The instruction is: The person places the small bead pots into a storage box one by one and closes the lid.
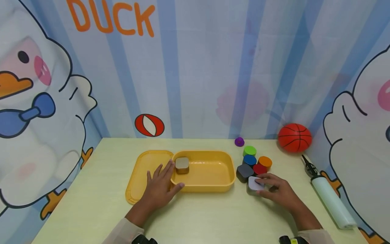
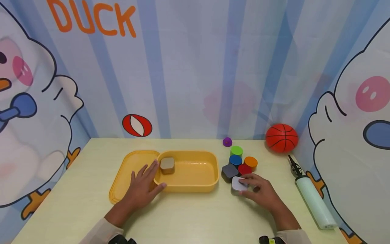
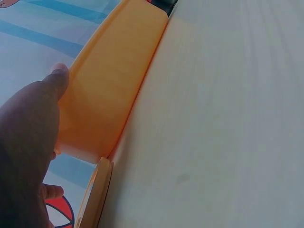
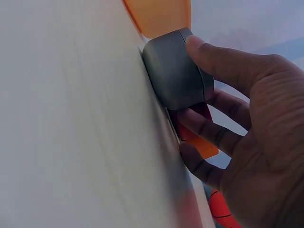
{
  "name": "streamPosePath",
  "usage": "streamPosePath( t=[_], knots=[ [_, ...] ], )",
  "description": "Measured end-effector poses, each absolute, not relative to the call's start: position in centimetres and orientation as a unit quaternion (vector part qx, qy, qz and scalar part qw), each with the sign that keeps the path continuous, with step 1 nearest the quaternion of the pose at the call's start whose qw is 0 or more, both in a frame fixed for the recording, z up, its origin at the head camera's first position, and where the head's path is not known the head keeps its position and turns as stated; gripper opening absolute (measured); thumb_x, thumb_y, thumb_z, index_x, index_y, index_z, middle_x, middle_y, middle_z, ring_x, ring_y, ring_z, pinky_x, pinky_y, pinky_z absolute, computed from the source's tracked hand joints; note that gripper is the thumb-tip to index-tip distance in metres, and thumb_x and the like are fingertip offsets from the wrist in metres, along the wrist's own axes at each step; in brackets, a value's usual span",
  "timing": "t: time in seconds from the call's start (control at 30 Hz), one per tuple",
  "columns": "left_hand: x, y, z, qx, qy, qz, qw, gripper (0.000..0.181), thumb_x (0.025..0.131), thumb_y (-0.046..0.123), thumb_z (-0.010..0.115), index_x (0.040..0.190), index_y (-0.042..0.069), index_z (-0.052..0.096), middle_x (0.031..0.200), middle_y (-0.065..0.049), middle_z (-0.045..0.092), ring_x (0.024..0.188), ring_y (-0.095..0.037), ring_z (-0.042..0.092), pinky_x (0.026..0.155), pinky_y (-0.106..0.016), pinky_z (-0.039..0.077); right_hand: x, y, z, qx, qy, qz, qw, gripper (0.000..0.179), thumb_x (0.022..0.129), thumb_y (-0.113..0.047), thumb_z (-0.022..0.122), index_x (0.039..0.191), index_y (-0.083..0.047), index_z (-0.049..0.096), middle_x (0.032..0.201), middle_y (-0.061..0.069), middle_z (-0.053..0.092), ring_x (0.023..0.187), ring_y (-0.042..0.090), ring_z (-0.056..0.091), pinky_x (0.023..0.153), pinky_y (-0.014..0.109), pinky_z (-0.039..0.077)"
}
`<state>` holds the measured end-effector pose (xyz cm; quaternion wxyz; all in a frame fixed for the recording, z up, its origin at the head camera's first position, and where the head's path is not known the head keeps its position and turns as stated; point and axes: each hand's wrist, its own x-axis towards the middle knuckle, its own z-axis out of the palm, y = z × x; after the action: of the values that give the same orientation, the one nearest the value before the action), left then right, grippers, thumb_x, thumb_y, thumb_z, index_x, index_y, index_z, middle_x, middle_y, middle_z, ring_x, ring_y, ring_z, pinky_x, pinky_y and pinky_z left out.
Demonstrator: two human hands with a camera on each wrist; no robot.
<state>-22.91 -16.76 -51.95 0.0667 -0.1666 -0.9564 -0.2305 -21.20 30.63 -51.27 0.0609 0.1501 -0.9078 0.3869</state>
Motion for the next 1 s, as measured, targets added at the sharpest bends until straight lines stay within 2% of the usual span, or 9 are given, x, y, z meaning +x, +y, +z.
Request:
streamPosePath(
  t=[0.1,0.17,0.23,0.33,0.47,0.57,0.7,0.9,1.0],
  knots=[
    [-22.9,-16.75,-51.89,-0.167,-0.956,-0.232,0.066,0.09,0.107,0.067,0.055,0.176,0.017,0.023,0.185,0.001,0.02,0.169,-0.047,0.022,0.124,-0.088,0.003,-21.23,30.73,-51.38,0.138,-0.914,0.38,0.049,0.042,0.089,-0.023,0.093,0.129,-0.016,0.083,0.141,0.014,0.073,0.131,0.032,0.066,0.101,0.023,0.054],
    [-22.87,-16.73,-51.82,-0.167,-0.956,-0.233,0.065,0.09,0.107,0.067,0.055,0.176,0.017,0.023,0.185,0.001,0.02,0.169,-0.047,0.022,0.124,-0.088,0.003,-21.24,30.78,-51.45,0.129,-0.913,0.385,0.037,0.043,0.09,-0.024,0.092,0.131,-0.015,0.082,0.144,0.016,0.072,0.133,0.039,0.065,0.098,0.021,0.055],
    [-22.83,-16.72,-51.75,-0.166,-0.956,-0.233,0.063,0.09,0.107,0.067,0.055,0.176,0.017,0.024,0.185,0.001,0.02,0.169,-0.047,0.022,0.124,-0.088,0.004,-21.25,30.84,-51.5,0.12,-0.911,0.394,0.026,0.044,0.09,-0.024,0.091,0.132,-0.015,0.082,0.146,0.018,0.07,0.132,0.035,0.065,0.093,0.021,0.056],
    [-22.78,-16.7,-51.68,-0.164,-0.956,-0.234,0.061,0.09,0.107,0.067,0.055,0.176,0.017,0.024,0.185,0.0,0.02,0.169,-0.047,0.022,0.124,-0.088,0.004,-21.3,30.95,-51.6,0.119,-0.907,0.403,0.021,0.043,0.091,-0.023,0.09,0.132,-0.013,0.081,0.147,0.021,0.069,0.126,0.016,0.063,0.087,0.021,0.057],
    [-22.75,-16.68,-51.63,-0.163,-0.956,-0.236,0.06,0.091,0.107,0.066,0.055,0.176,0.017,0.023,0.185,0.0,0.02,0.169,-0.047,0.021,0.124,-0.088,0.003,-21.38,31.13,-51.76,0.126,-0.903,0.41,0.029,0.042,0.091,-0.022,0.091,0.131,-0.012,0.082,0.146,0.023,0.07,0.119,-0.009,0.054,0.086,0.021,0.057],
    [-22.75,-16.68,-51.61,-0.165,-0.955,-0.238,0.061,0.09,0.107,0.066,0.056,0.176,0.017,0.023,0.185,0.0,0.02,0.169,-0.047,0.021,0.125,-0.088,0.003,-21.43,31.24,-51.88,0.125,-0.901,0.414,0.032,0.042,0.09,-0.021,0.091,0.13,-0.012,0.082,0.146,0.022,0.07,0.115,-0.018,0.049,0.086,0.021,0.057],
    [-22.77,-16.67,-51.59,-0.166,-0.955,-0.239,0.059,0.091,0.107,0.066,0.055,0.176,0.017,0.023,0.185,0.001,0.019,0.169,-0.047,0.021,0.125,-0.088,0.003,-21.43,31.28,-51.96,0.122,-0.901,0.415,0.032,0.043,0.089,-0.021,0.091,0.131,-0.013,0.082,0.147,0.021,0.07,0.116,-0.018,0.049,0.087,0.021,0.056],
    [-22.74,-16.66,-51.58,-0.164,-0.956,-0.237,0.06,0.09,0.107,0.067,0.055,0.176,0.017,0.023,0.185,0.0,0.02,0.169,-0.047,0.021,0.125,-0.088,0.003,-21.33,31.28,-51.97,0.118,-0.911,0.395,0.029,0.044,0.089,-0.025,0.092,0.131,-0.018,0.083,0.148,0.015,0.071,0.131,0.013,0.064,0.093,0.019,0.056],
    [-22.75,-16.66,-51.62,-0.164,-0.956,-0.236,0.06,0.09,0.107,0.067,0.054,0.176,0.017,0.024,0.185,0.0,0.02,0.169,-0.047,0.022,0.125,-0.088,0.004,-21.24,31.36,-51.91,0.121,-0.908,0.4,0.032,0.043,0.089,-0.025,0.092,0.13,-0.019,0.083,0.147,0.015,0.072,0.128,0.0,0.062,0.091,0.02,0.057]
  ],
)
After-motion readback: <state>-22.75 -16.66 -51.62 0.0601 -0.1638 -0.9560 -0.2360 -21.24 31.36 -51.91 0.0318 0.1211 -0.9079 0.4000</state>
